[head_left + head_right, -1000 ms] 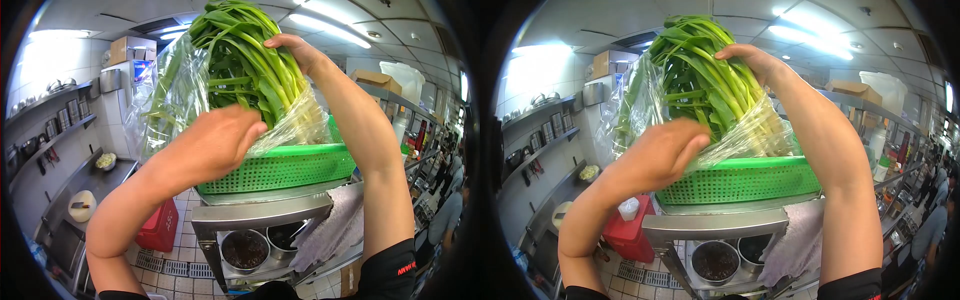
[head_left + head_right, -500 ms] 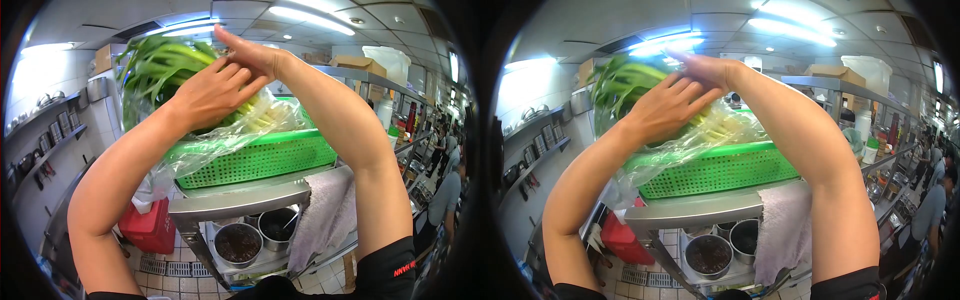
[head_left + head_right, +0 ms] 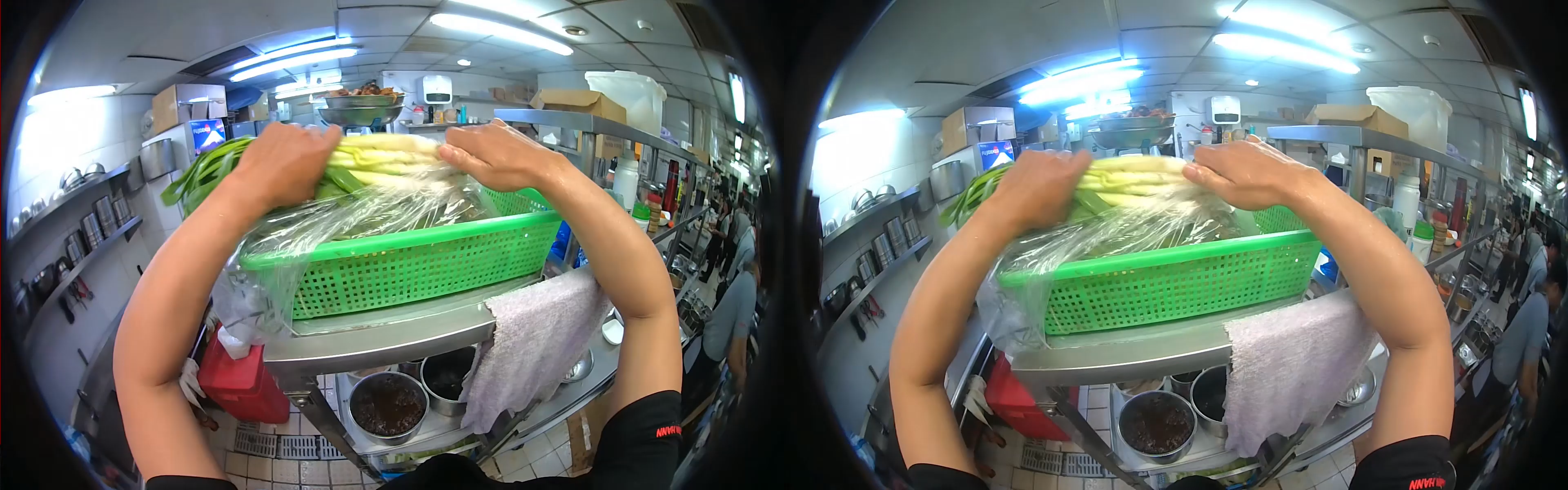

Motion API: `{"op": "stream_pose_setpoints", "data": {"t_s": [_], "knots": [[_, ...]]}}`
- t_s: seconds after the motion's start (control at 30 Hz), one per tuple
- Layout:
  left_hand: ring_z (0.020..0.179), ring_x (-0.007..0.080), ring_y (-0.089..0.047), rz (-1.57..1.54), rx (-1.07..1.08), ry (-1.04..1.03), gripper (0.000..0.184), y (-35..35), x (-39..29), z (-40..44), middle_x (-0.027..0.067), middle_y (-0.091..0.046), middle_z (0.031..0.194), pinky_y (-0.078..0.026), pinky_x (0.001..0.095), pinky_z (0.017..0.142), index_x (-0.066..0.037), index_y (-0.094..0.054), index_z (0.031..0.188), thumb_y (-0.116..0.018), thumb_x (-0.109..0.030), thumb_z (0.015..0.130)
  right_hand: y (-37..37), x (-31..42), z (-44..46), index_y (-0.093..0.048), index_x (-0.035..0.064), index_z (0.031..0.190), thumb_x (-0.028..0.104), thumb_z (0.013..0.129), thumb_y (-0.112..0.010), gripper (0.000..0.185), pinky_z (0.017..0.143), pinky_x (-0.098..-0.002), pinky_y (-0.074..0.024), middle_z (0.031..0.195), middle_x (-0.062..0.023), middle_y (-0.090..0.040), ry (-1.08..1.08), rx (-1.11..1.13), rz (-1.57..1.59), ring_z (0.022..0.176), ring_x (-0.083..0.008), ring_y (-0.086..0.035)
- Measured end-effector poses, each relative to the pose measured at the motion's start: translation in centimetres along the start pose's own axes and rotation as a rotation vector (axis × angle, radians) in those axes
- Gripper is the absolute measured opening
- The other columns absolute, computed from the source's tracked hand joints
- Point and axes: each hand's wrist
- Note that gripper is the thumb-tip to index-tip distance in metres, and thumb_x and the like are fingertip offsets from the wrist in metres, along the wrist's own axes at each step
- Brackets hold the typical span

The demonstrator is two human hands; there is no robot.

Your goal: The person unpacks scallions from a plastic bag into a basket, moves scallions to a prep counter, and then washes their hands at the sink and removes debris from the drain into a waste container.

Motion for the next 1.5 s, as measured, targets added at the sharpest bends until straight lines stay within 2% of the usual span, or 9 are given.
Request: {"op": "stream_pose_setpoints", "data": {"t_s": [0.17,0.33,0.57,0.67,0.77,0.83,1.07,1.33,1.5], "knots": [[0.085,0.0447,-0.067,-0.041,0.074,0.145,0.048,-0.3,3.1,1.0,0.0206,-0.070,0.087,-0.052,0.0557,0.075,-0.003,-0.056,0.109,-0.079,-0.011,0.067,-1.3,-0.6,-3.7,-0.063,0.0046,0.113,0.052,0.110,-0.029,0.059,0.096,-0.0506,-0.0382,0.100,-0.0138,-0.060,0.094,-0.026,-0.012,0.099,-0.0305,-0.057],[0.091,0.0466,-0.066,-0.070,0.031,0.206,0.042,-1.7,4.4,3.2,0.0221,-0.069,0.090,-0.052,0.0567,0.076,-0.003,-0.058,0.109,-0.074,-0.010,0.071,-2.2,-1.2,-4.1,-0.066,0.0018,0.080,0.056,0.109,-0.035,0.069,0.095,-0.0507,-0.0426,0.075,-0.0161,-0.058,0.158,-0.051,0.169,0.072,-0.0370,-0.055],[0.097,0.0447,-0.068,-0.047,-0.077,0.274,0.035,-1.0,6.3,4.8,0.0234,-0.072,0.100,-0.054,0.0532,0.083,-0.002,-0.064,0.106,-0.072,-0.018,0.077,-2.2,-1.1,-2.4,-0.059,0.0008,0.068,0.041,0.107,-0.048,0.057,0.082,-0.0459,-0.0462,0.064,-0.0108,-0.053,0.071,0.058,0.085,0.065,-0.0335,-0.055],[0.096,0.0456,-0.068,-0.013,-0.100,0.249,0.037,-0.3,5.6,4.8,0.0237,-0.072,0.097,-0.054,0.0541,0.082,-0.001,-0.064,0.108,-0.072,-0.018,0.076,-1.3,0.0,-0.7,-0.064,0.0000,0.075,0.036,0.100,-0.059,0.044,0.071,-0.0465,-0.0495,0.069,-0.0143,-0.062,0.019,0.175,0.047,0.066,-0.0329,-0.060],[0.093,0.0453,-0.069,-0.005,-0.096,0.217,0.041,1.1,4.6,4.5,0.0239,-0.072,0.094,-0.055,0.0533,0.080,0.000,-0.063,0.110,-0.073,-0.017,0.074,-1.8,0.6,1.8,-0.070,0.0005,0.089,0.034,0.093,-0.067,0.034,0.069,-0.0441,-0.0513,0.082,-0.0171,-0.071,0.289,-0.222,0.114,0.071,-0.0309,-0.065],[0.090,0.0446,-0.069,0.013,-0.106,0.209,0.044,1.9,4.2,4.0,0.0235,-0.072,0.090,-0.055,0.0528,0.078,0.000,-0.063,0.113,-0.073,-0.015,0.072,-1.7,3.2,4.0,-0.073,0.0010,0.104,0.036,0.089,-0.073,0.038,0.077,-0.0428,-0.0546,0.097,-0.0184,-0.075,0.074,-0.016,0.424,0.085,-0.0292,-0.071],[0.092,0.0449,-0.066,0.002,-0.015,0.040,0.063,4.0,3.8,2.8,0.0209,-0.070,0.094,-0.053,0.0525,0.078,-0.005,-0.058,0.127,-0.082,-0.018,0.070,-4.1,9.2,7.1,-0.072,0.0030,0.117,0.042,0.080,-0.079,0.054,0.097,-0.0442,-0.0541,0.110,-0.0243,-0.074,-0.030,0.145,0.366,0.104,-0.0369,-0.071],[0.098,0.0429,-0.068,-0.228,0.030,0.068,0.068,4.9,4.7,0.5,0.0206,-0.072,0.104,-0.054,0.0473,0.083,-0.003,-0.060,0.126,-0.086,-0.016,0.064,-1.9,7.6,7.1,-0.071,-0.0015,0.115,0.032,0.085,-0.075,0.046,0.088,-0.0418,-0.0559,0.105,-0.0231,-0.074,-0.129,0.063,0.354,0.097,-0.0336,-0.072],[0.093,0.0246,-0.066,-0.613,0.182,0.052,0.062,6.4,5.6,0.6,0.0144,-0.070,0.101,-0.053,0.0392,0.084,0.000,-0.062,0.119,-0.081,-0.012,0.062,-1.9,6.6,7.3,-0.070,0.0001,0.119,0.027,0.091,-0.070,0.039,0.069,-0.0362,-0.0540,0.091,-0.0145,-0.072,-0.027,0.137,0.681,0.074,-0.0237,-0.067]]}}
Point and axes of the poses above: each hand's wrist, its own z-axis towards the middle knuckle, its own y-axis out of the back of the hand, x = y × z
